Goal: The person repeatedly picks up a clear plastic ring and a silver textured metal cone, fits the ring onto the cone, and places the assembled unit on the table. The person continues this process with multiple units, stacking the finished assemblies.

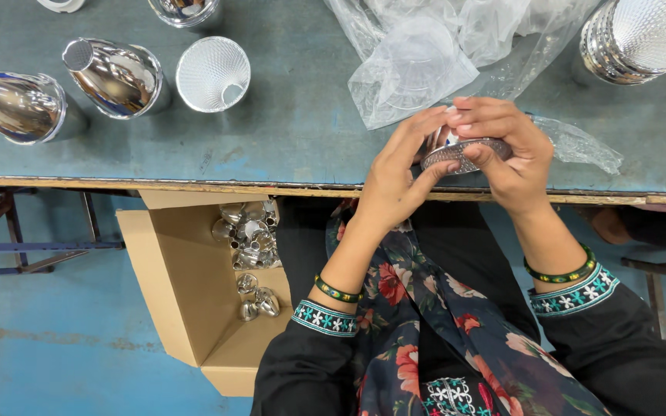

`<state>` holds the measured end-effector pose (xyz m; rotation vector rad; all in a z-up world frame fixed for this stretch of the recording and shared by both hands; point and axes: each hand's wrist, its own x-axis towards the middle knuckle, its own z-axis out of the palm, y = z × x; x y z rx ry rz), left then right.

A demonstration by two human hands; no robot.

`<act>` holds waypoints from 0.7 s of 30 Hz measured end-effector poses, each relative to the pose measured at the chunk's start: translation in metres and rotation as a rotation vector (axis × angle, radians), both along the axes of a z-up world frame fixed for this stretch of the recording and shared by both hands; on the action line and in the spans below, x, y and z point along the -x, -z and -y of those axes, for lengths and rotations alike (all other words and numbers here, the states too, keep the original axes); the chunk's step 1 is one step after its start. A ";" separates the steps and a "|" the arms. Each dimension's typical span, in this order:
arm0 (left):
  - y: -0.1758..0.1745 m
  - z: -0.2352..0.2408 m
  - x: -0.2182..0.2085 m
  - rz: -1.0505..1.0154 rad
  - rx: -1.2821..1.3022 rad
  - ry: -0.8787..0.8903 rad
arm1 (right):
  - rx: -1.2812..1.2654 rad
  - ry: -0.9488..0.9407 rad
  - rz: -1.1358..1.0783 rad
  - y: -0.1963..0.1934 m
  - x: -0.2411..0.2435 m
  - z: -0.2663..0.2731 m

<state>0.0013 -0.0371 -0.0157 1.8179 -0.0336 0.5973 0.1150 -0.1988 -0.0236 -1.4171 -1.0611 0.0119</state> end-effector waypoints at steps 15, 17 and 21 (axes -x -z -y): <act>-0.001 0.011 -0.003 -0.017 0.228 -0.033 | -0.306 -0.116 -0.680 0.004 -0.009 -0.002; 0.003 0.007 -0.002 0.022 0.268 -0.066 | -0.205 -0.100 -0.600 0.004 -0.008 -0.003; 0.004 0.000 0.001 0.084 0.124 -0.104 | -0.099 -0.132 -0.431 0.005 -0.007 -0.006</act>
